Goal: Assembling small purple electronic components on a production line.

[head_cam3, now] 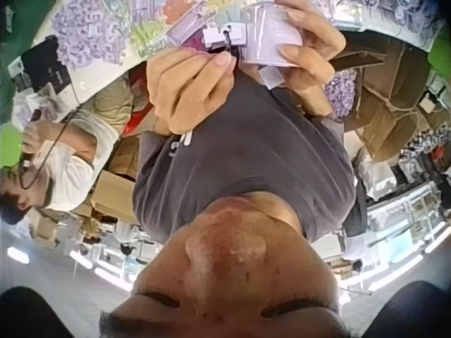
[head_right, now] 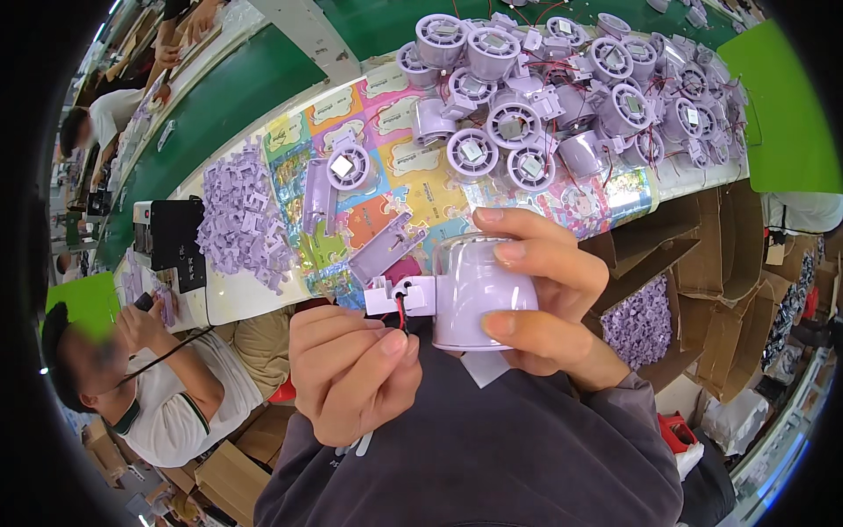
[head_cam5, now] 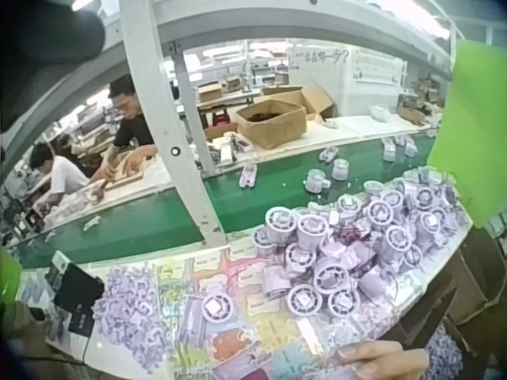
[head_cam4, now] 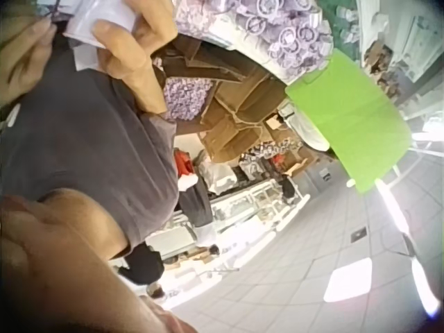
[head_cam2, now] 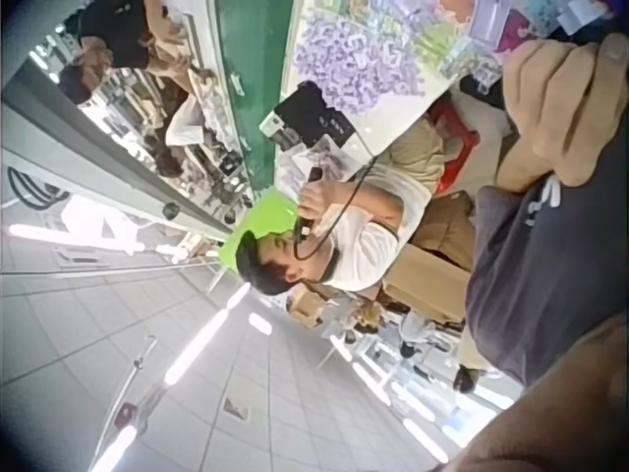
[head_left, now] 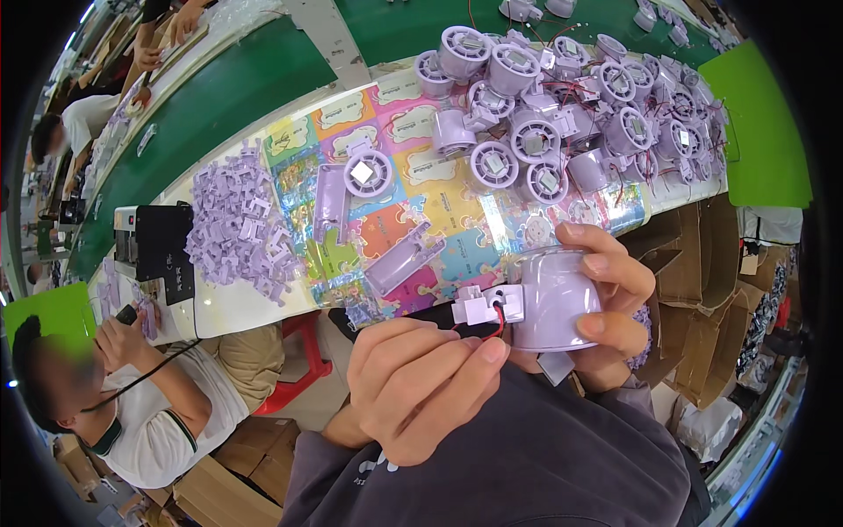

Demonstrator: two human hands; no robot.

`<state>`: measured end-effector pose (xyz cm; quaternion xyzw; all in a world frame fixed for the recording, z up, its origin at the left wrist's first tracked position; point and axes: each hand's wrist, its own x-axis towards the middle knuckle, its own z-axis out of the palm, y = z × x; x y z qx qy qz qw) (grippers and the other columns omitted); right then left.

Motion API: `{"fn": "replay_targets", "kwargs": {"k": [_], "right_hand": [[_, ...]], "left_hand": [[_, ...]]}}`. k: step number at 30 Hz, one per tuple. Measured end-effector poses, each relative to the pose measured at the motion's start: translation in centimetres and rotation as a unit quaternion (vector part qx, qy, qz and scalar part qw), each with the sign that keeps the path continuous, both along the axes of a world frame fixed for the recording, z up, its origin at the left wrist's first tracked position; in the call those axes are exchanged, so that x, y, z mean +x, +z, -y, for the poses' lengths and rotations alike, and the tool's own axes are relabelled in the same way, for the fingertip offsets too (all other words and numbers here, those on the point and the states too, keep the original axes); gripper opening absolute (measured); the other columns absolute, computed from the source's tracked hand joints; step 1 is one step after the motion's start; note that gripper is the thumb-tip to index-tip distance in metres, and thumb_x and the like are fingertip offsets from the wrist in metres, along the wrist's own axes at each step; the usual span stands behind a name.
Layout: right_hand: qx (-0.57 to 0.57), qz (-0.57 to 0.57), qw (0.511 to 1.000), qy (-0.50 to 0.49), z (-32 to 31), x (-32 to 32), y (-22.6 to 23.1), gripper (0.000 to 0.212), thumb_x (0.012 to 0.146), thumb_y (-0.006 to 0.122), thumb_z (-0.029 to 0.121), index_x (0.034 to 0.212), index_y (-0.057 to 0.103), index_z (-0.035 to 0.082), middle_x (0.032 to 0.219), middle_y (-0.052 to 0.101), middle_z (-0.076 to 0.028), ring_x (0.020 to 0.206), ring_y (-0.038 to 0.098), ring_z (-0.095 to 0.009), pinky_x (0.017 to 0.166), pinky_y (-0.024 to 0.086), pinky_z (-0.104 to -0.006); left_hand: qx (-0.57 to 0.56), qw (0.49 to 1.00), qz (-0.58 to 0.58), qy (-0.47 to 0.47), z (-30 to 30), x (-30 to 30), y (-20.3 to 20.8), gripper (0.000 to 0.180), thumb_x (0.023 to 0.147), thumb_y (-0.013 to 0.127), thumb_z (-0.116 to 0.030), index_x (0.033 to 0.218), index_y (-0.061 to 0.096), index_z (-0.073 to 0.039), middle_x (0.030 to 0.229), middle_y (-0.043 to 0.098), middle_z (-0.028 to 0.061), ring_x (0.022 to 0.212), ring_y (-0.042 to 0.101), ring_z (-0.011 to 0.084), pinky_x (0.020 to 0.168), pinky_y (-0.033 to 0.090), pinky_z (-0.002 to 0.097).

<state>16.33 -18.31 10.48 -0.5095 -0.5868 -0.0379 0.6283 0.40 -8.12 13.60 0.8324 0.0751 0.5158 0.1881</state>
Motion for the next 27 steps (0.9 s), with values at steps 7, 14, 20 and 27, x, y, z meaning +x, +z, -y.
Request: {"fn": "replay_targets", "kwargs": {"k": [7, 14, 20, 27], "right_hand": [[-0.004, -0.049, 0.999, 0.024, -0.1, -0.2, 0.2, 0.070, 0.068, 0.093, 0.012, 0.119, 0.045, 0.019, 0.127, 0.042, -0.018, 0.118, 0.057, -0.045, 0.090, 0.058, -0.0459], [-0.016, -0.108, 0.992, 0.057, -0.5, -0.2, -0.2, 0.076, 0.070, 0.093, 0.028, 0.126, 0.042, 0.021, 0.130, 0.043, -0.016, 0.119, 0.056, -0.043, 0.094, 0.054, -0.0515], [-0.001, -0.145, 0.987, 0.069, -0.6, -0.5, -0.5, 0.076, 0.070, 0.092, 0.027, 0.127, 0.041, 0.021, 0.129, 0.043, -0.016, 0.118, 0.056, -0.042, 0.094, 0.053, -0.0532], [0.009, -0.151, 0.985, 0.081, -1.0, -0.5, -0.5, 0.077, 0.071, 0.092, 0.028, 0.126, 0.040, 0.019, 0.128, 0.043, -0.016, 0.118, 0.056, -0.042, 0.094, 0.052, -0.0518]], "left_hand": [[0.043, 0.998, -0.034, 0.010, 0.5, -0.3, 0.7, 0.022, 0.077, 0.078, -0.007, 0.098, 0.074, -0.007, 0.089, 0.063, 0.0025, 0.075, 0.060, 0.0169, 0.065, 0.050, 0.0312], [0.111, 0.987, -0.040, 0.108, 1.7, 0.7, 1.2, 0.017, 0.079, 0.077, -0.018, 0.097, 0.078, -0.017, 0.093, 0.064, -0.0039, 0.082, 0.059, 0.0120, 0.072, 0.052, 0.0289], [0.135, 0.983, -0.053, 0.111, 1.8, 0.6, 1.3, 0.019, 0.078, 0.079, -0.021, 0.097, 0.079, -0.019, 0.094, 0.063, -0.0056, 0.084, 0.058, 0.0109, 0.075, 0.052, 0.0282], [0.129, 0.985, -0.051, 0.106, 1.7, 0.5, 1.3, 0.022, 0.077, 0.083, -0.026, 0.097, 0.078, -0.019, 0.095, 0.063, -0.0061, 0.083, 0.058, 0.0104, 0.074, 0.052, 0.0286]]}}
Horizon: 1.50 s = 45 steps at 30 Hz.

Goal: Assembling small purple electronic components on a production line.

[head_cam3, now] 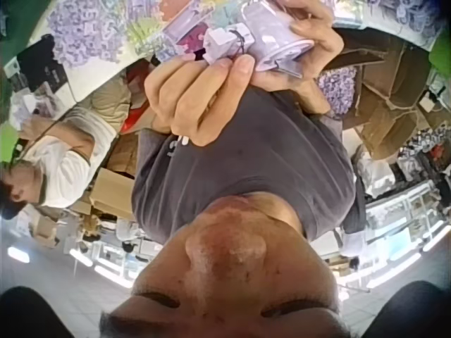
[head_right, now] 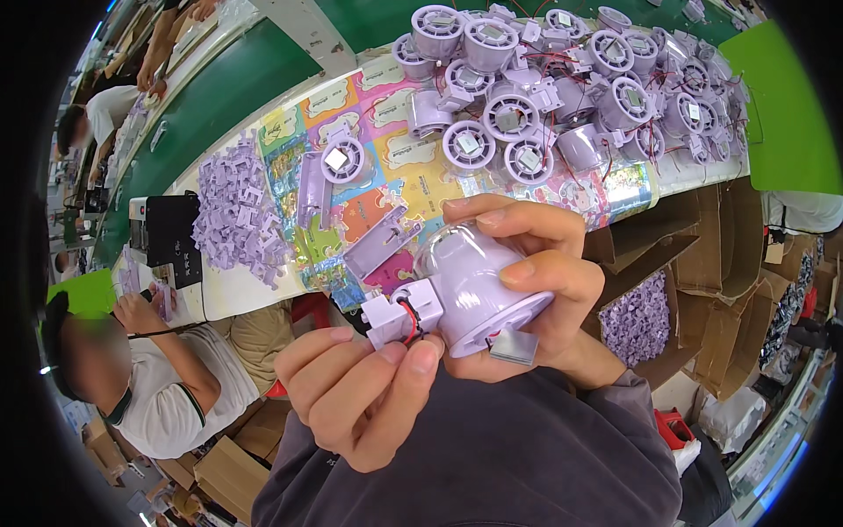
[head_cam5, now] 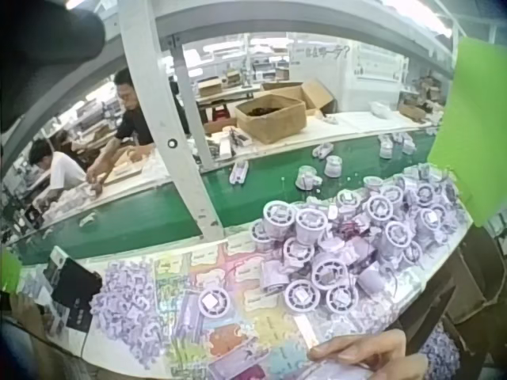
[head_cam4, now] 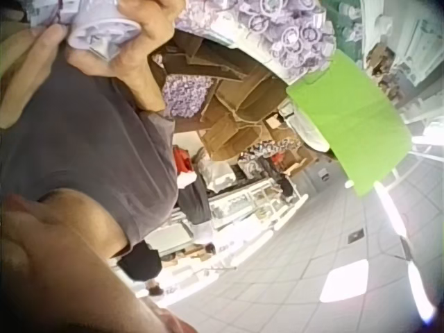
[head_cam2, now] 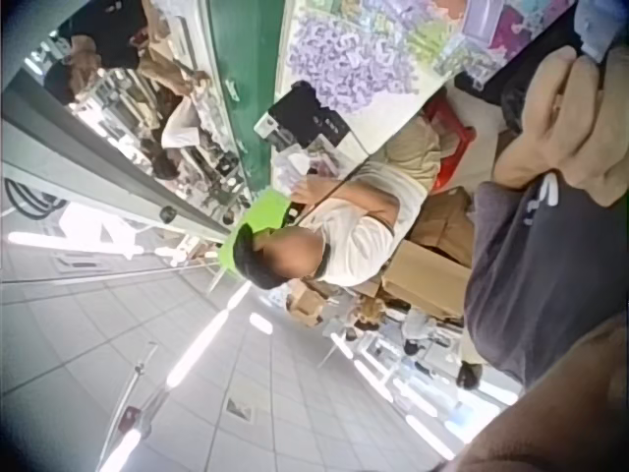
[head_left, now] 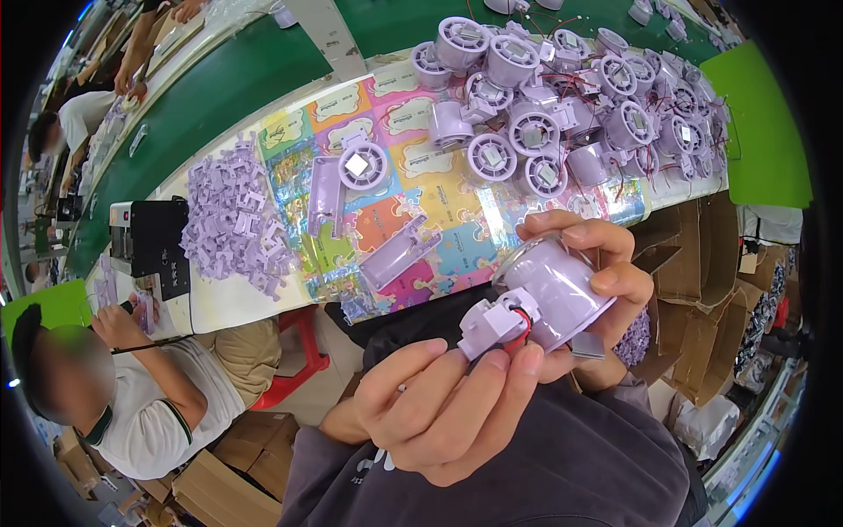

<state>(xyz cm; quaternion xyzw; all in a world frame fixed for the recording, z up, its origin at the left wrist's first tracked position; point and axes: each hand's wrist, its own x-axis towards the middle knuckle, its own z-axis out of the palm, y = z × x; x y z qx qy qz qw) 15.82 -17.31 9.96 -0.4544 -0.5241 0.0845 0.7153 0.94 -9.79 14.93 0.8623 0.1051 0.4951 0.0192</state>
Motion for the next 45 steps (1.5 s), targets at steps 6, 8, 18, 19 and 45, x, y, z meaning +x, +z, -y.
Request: {"fn": "replay_targets", "kwargs": {"k": [6, 8, 18, 19, 45], "right_hand": [[-0.015, 0.085, 0.996, -0.023, 0.5, 1.4, -0.1, 0.072, 0.070, 0.089, 0.012, 0.122, 0.039, 0.013, 0.125, 0.042, -0.020, 0.119, 0.058, -0.044, 0.094, 0.054, -0.0481], [-0.031, 0.115, 0.992, -0.033, 0.9, 1.9, 0.0, 0.071, 0.068, 0.086, 0.007, 0.122, 0.041, 0.011, 0.125, 0.042, -0.020, 0.120, 0.057, -0.045, 0.094, 0.054, -0.0483], [-0.142, 0.145, 0.979, -0.025, 2.1, 4.5, -2.8, 0.063, 0.061, 0.074, 0.000, 0.119, 0.050, 0.005, 0.125, 0.051, -0.021, 0.121, 0.057, -0.040, 0.098, 0.047, -0.0462], [-0.152, 0.153, 0.976, -0.029, 2.0, 4.6, -3.0, 0.063, 0.060, 0.073, -0.001, 0.119, 0.050, 0.005, 0.125, 0.052, -0.021, 0.121, 0.057, -0.040, 0.098, 0.047, -0.0460], [-0.235, 0.174, 0.956, 0.033, -1.4, 3.4, -2.3, 0.069, 0.064, 0.069, 0.000, 0.131, 0.052, 0.003, 0.126, 0.049, -0.018, 0.116, 0.055, -0.036, 0.098, 0.048, -0.0400]], "left_hand": [[-0.147, 0.977, 0.026, -0.151, -1.8, -1.5, 0.0, 0.032, 0.083, 0.081, -0.033, 0.103, 0.070, -0.011, 0.099, 0.065, 0.0046, 0.080, 0.061, 0.0202, 0.071, 0.052, 0.0345], [-0.252, 0.951, 0.073, -0.163, -2.8, -2.2, -1.7, 0.032, 0.087, 0.077, -0.028, 0.108, 0.067, -0.005, 0.099, 0.065, 0.0099, 0.082, 0.062, 0.0230, 0.072, 0.051, 0.0382], [-0.244, 0.914, -0.323, 0.032, -5.2, 1.3, -8.6, 0.084, 0.072, 0.077, -0.008, 0.145, 0.039, 0.001, 0.128, 0.052, 0.0230, 0.123, 0.048, 0.0422, 0.101, 0.042, 0.0499], [-0.243, 0.911, -0.330, 0.040, -5.3, 1.3, -9.3, 0.079, 0.072, 0.077, -0.011, 0.142, 0.042, 0.002, 0.126, 0.054, 0.0243, 0.121, 0.050, 0.0439, 0.100, 0.043, 0.0494], [-0.449, 0.836, -0.283, -0.144, -8.7, -0.3, -5.6, 0.059, 0.068, 0.082, -0.009, 0.124, 0.066, -0.006, 0.111, 0.070, 0.0179, 0.104, 0.066, 0.0371, 0.090, 0.052, 0.0435]]}}
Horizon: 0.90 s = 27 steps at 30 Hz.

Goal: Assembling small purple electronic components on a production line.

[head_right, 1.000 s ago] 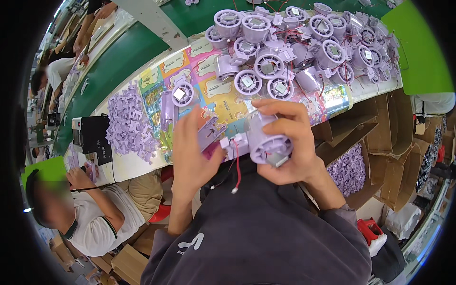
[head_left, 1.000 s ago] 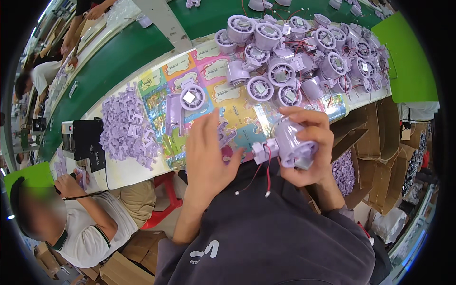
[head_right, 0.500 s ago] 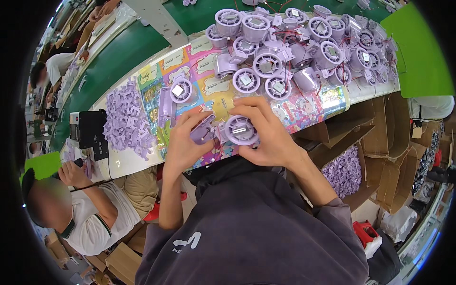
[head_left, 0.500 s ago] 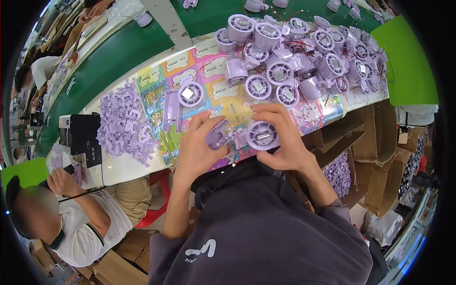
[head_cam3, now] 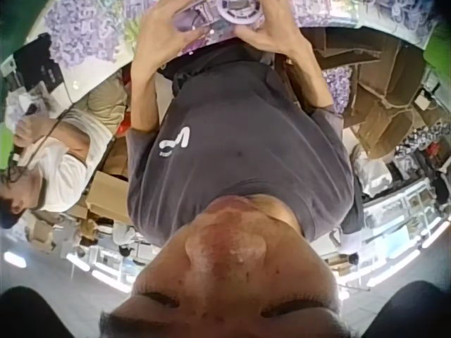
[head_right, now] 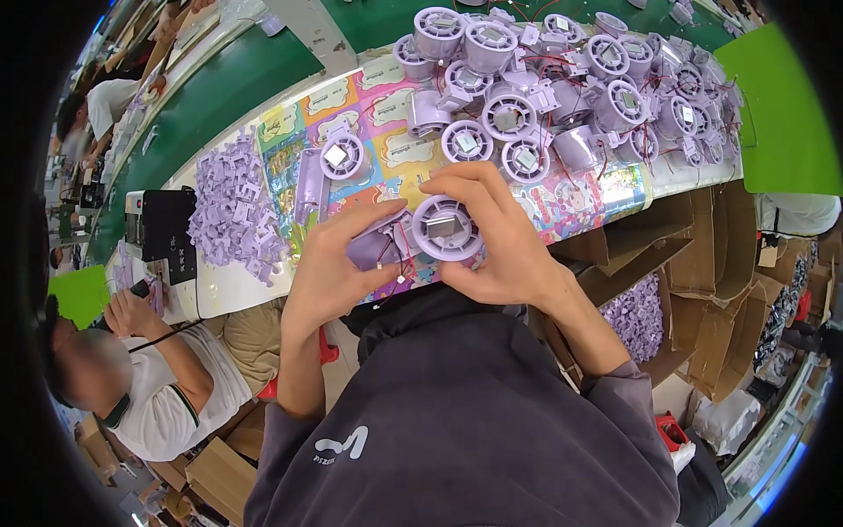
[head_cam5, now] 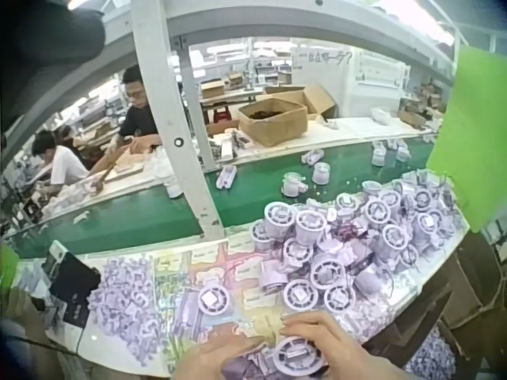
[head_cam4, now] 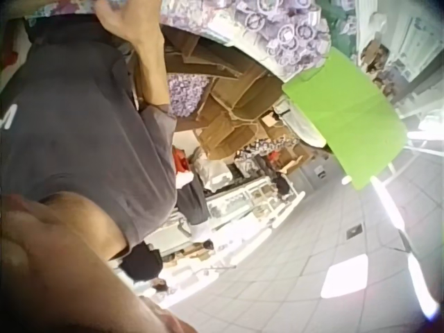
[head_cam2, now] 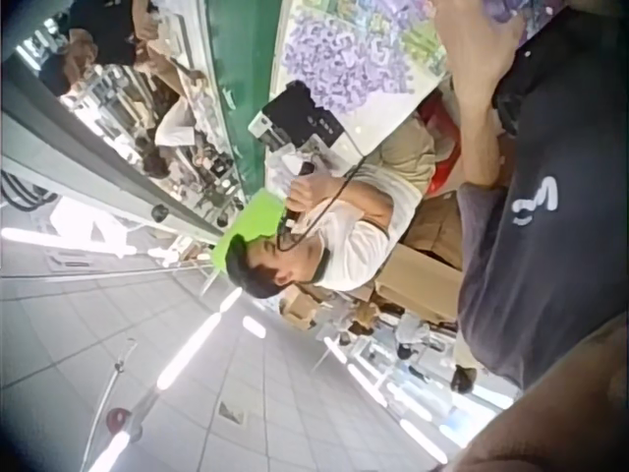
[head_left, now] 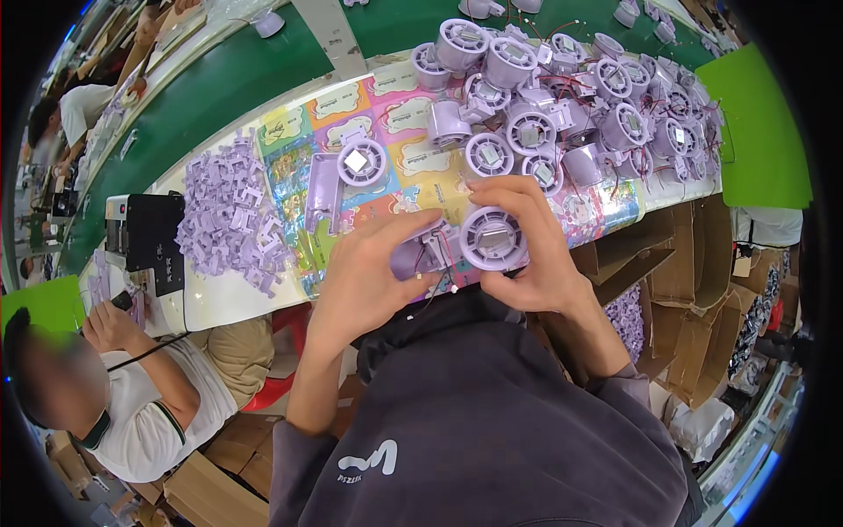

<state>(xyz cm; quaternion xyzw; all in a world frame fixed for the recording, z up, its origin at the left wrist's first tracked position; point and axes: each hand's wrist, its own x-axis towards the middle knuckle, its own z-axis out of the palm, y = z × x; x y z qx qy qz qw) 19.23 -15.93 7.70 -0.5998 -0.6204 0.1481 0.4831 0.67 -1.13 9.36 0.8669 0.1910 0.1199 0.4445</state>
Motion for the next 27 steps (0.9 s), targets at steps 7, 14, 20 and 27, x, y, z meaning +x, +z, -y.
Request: {"fn": "replay_targets", "kwargs": {"k": [7, 14, 20, 27], "right_hand": [[-0.020, 0.015, 1.000, -0.001, 0.0, -0.2, 0.0, 0.070, 0.064, 0.069, 0.000, 0.131, 0.050, 0.003, 0.126, 0.047, -0.018, 0.114, 0.054, -0.037, 0.096, 0.048, -0.0411], [-0.005, 0.032, 0.999, -0.007, -0.1, -1.4, 0.9, 0.071, 0.064, 0.071, -0.003, 0.131, 0.051, 0.004, 0.129, 0.044, -0.020, 0.114, 0.052, -0.041, 0.097, 0.047, -0.0443], [0.021, 0.046, 0.999, 0.005, -0.4, -1.7, 0.9, 0.074, 0.062, 0.074, -0.006, 0.131, 0.052, 0.006, 0.132, 0.041, -0.021, 0.121, 0.048, -0.042, 0.101, 0.046, -0.0454], [0.051, 0.041, 0.998, 0.024, -0.9, -1.4, 0.7, 0.074, 0.061, 0.073, -0.007, 0.131, 0.053, 0.006, 0.134, 0.040, -0.021, 0.125, 0.045, -0.042, 0.105, 0.043, -0.0467]], "left_hand": [[-0.015, 0.999, 0.033, -0.012, -0.1, 0.0, 0.3, 0.057, 0.070, 0.079, -0.006, 0.126, 0.067, -0.005, 0.107, 0.070, 0.0182, 0.097, 0.066, 0.0370, 0.089, 0.051, 0.0412], [-0.148, 0.988, 0.041, 0.024, 0.1, -0.2, 0.6, 0.050, 0.074, 0.079, -0.001, 0.123, 0.070, -0.004, 0.099, 0.071, 0.0144, 0.089, 0.066, 0.0246, 0.082, 0.051, 0.0329], [-0.205, 0.975, 0.053, 0.070, 0.4, -0.7, 0.0, 0.048, 0.073, 0.080, 0.004, 0.120, 0.072, -0.004, 0.106, 0.072, 0.0148, 0.093, 0.067, 0.0197, 0.083, 0.052, 0.0309], [-0.236, 0.965, 0.079, 0.085, 0.7, -0.7, 0.3, 0.045, 0.075, 0.080, 0.004, 0.119, 0.071, -0.003, 0.108, 0.073, 0.0130, 0.096, 0.068, 0.0177, 0.088, 0.053, 0.0297]]}}
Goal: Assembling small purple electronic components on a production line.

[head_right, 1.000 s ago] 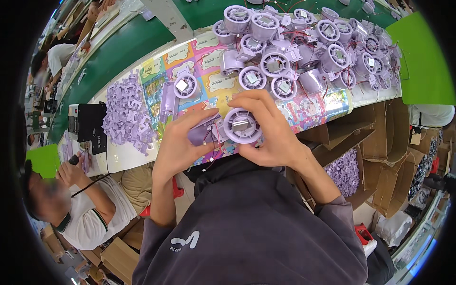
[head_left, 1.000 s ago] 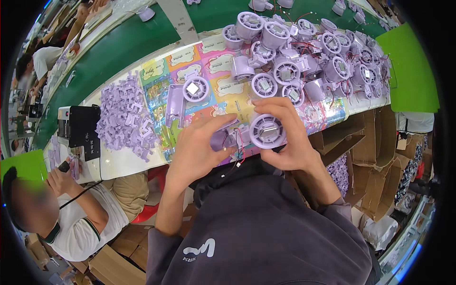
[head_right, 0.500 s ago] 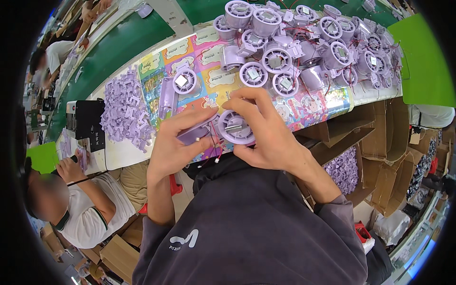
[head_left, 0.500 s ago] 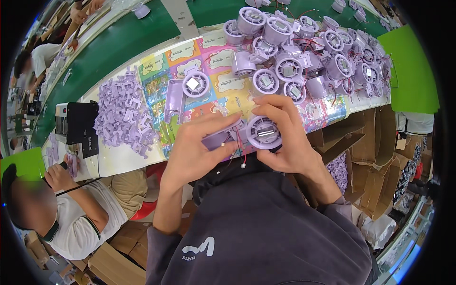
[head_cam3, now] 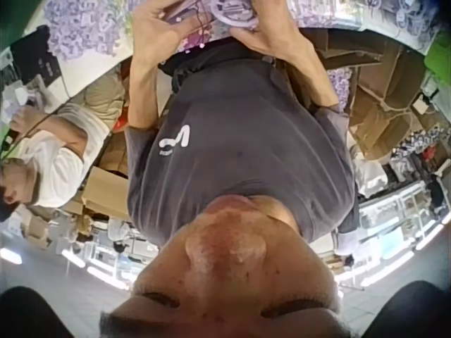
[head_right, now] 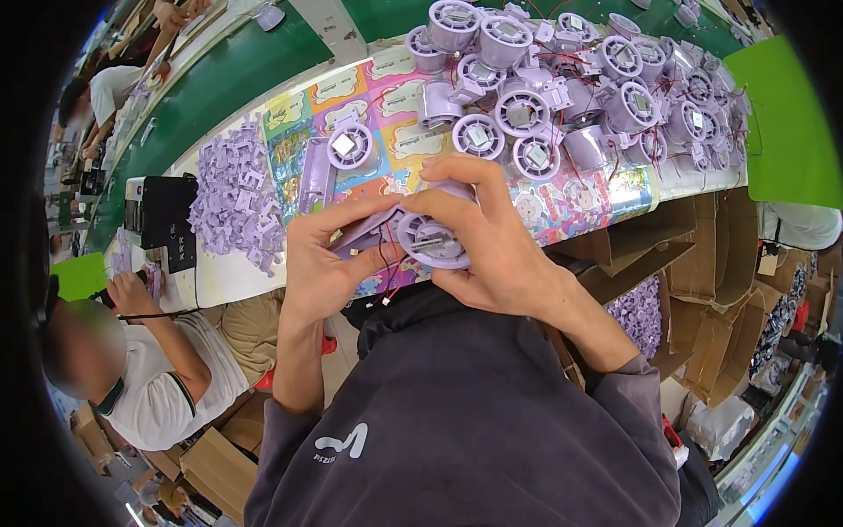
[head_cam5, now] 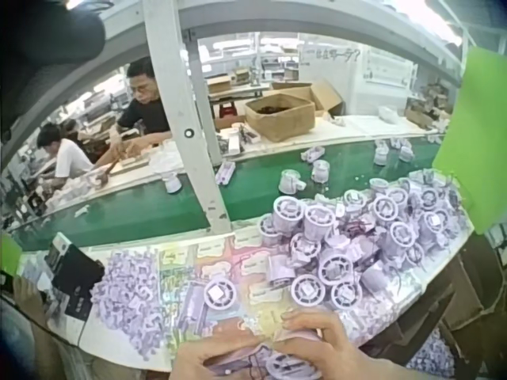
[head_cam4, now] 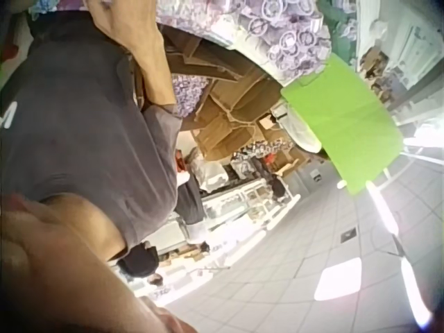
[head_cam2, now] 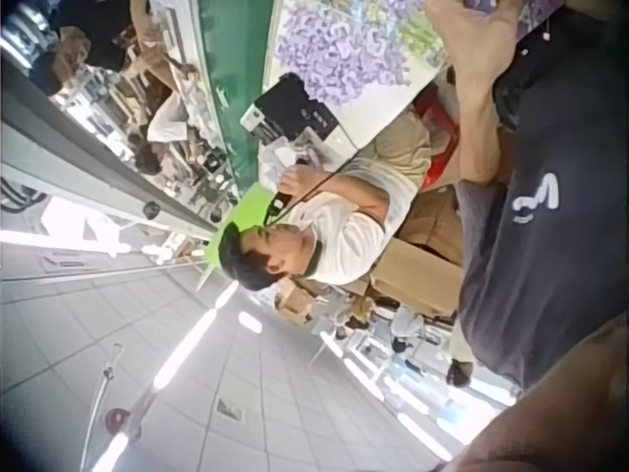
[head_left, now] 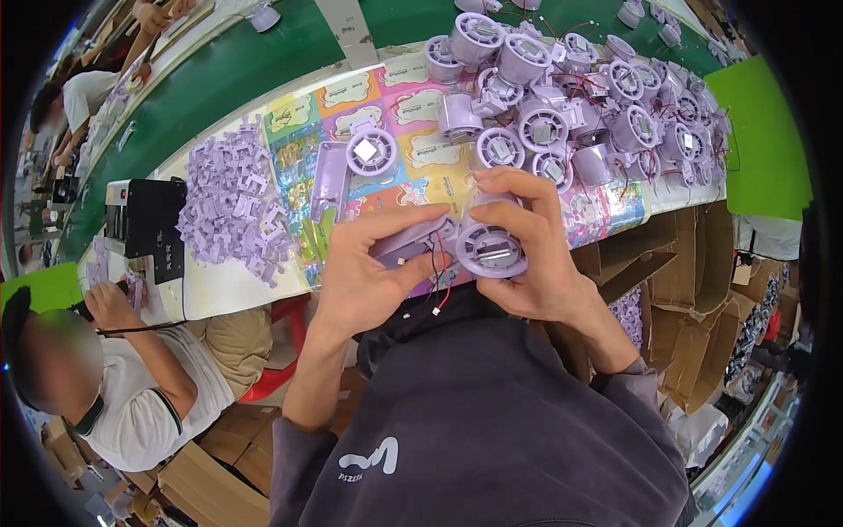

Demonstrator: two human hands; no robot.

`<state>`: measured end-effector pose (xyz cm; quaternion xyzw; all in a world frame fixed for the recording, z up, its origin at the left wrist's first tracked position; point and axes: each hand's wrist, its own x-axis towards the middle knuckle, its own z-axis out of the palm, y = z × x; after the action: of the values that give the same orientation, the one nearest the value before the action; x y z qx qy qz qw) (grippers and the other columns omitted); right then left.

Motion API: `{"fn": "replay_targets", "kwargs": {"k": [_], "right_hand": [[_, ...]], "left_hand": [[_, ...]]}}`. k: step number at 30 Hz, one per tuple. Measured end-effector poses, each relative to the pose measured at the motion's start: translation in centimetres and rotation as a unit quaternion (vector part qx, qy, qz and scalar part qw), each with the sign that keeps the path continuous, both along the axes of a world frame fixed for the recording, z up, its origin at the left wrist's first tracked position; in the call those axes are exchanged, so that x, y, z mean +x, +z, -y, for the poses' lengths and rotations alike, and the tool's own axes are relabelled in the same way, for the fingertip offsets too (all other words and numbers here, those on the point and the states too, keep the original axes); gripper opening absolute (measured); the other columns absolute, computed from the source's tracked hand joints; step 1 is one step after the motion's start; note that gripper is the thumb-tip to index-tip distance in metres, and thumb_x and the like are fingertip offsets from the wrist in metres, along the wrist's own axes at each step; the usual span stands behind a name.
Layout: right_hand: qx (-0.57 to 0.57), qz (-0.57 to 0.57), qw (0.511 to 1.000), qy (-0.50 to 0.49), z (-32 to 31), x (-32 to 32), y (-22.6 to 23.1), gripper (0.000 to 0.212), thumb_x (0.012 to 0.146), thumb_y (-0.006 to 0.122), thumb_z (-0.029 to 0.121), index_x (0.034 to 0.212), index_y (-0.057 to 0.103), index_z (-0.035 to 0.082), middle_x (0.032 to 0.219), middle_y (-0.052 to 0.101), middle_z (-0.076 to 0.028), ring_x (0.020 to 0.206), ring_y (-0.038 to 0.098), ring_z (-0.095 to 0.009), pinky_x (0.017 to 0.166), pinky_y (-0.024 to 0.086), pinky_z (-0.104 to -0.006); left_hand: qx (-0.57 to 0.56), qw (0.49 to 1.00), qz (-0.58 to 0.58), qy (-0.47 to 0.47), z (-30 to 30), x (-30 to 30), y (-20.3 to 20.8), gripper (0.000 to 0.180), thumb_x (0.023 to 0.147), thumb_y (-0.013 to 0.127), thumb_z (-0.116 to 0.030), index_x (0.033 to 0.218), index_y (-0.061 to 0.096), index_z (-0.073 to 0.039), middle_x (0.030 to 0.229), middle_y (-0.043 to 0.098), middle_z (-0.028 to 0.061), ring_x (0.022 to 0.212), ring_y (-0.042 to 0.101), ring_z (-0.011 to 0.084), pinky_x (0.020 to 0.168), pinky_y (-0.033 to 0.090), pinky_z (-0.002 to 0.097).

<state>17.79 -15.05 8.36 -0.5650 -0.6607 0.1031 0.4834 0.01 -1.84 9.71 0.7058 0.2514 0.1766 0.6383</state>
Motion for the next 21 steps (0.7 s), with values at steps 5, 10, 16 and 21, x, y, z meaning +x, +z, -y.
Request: {"fn": "replay_targets", "kwargs": {"k": [5, 10, 16, 21], "right_hand": [[0.010, 0.003, 1.000, 0.000, 0.0, 0.2, 0.0, 0.072, 0.062, 0.073, -0.007, 0.130, 0.053, 0.006, 0.133, 0.040, -0.021, 0.124, 0.044, -0.041, 0.105, 0.043, -0.0460], [-0.017, -0.009, 1.000, -0.010, -0.9, 1.3, -0.4, 0.072, 0.062, 0.071, -0.008, 0.130, 0.051, 0.006, 0.132, 0.041, -0.020, 0.123, 0.045, -0.041, 0.105, 0.042, -0.0455], [-0.017, 0.012, 1.000, 0.005, -1.2, 1.7, -0.3, 0.074, 0.062, 0.071, -0.008, 0.131, 0.049, 0.005, 0.131, 0.041, -0.020, 0.123, 0.045, -0.041, 0.104, 0.043, -0.0458], [-0.009, 0.011, 1.000, -0.004, -0.9, 1.2, -0.6, 0.075, 0.061, 0.070, -0.010, 0.131, 0.050, 0.005, 0.132, 0.042, -0.021, 0.123, 0.045, -0.041, 0.103, 0.044, -0.0463]], "left_hand": [[0.039, 0.999, -0.002, -0.003, -0.2, 0.3, 0.3, 0.046, 0.076, 0.080, 0.003, 0.120, 0.069, -0.002, 0.108, 0.073, 0.0151, 0.100, 0.068, 0.0184, 0.090, 0.052, 0.0303], [0.027, 0.999, -0.039, 0.007, -0.8, 1.6, -0.2, 0.042, 0.079, 0.081, -0.002, 0.119, 0.067, 0.004, 0.113, 0.072, 0.0203, 0.106, 0.068, 0.0201, 0.091, 0.053, 0.0313], [0.023, 0.999, -0.035, -0.017, -1.1, 1.6, -1.4, 0.044, 0.081, 0.080, -0.008, 0.119, 0.065, 0.006, 0.107, 0.073, 0.0204, 0.101, 0.071, 0.0264, 0.087, 0.054, 0.0365], [0.203, 0.974, -0.076, -0.067, -1.4, 1.4, -0.6, 0.046, 0.083, 0.075, -0.012, 0.122, 0.063, 0.007, 0.109, 0.069, 0.0247, 0.098, 0.067, 0.0416, 0.086, 0.052, 0.0439]]}}
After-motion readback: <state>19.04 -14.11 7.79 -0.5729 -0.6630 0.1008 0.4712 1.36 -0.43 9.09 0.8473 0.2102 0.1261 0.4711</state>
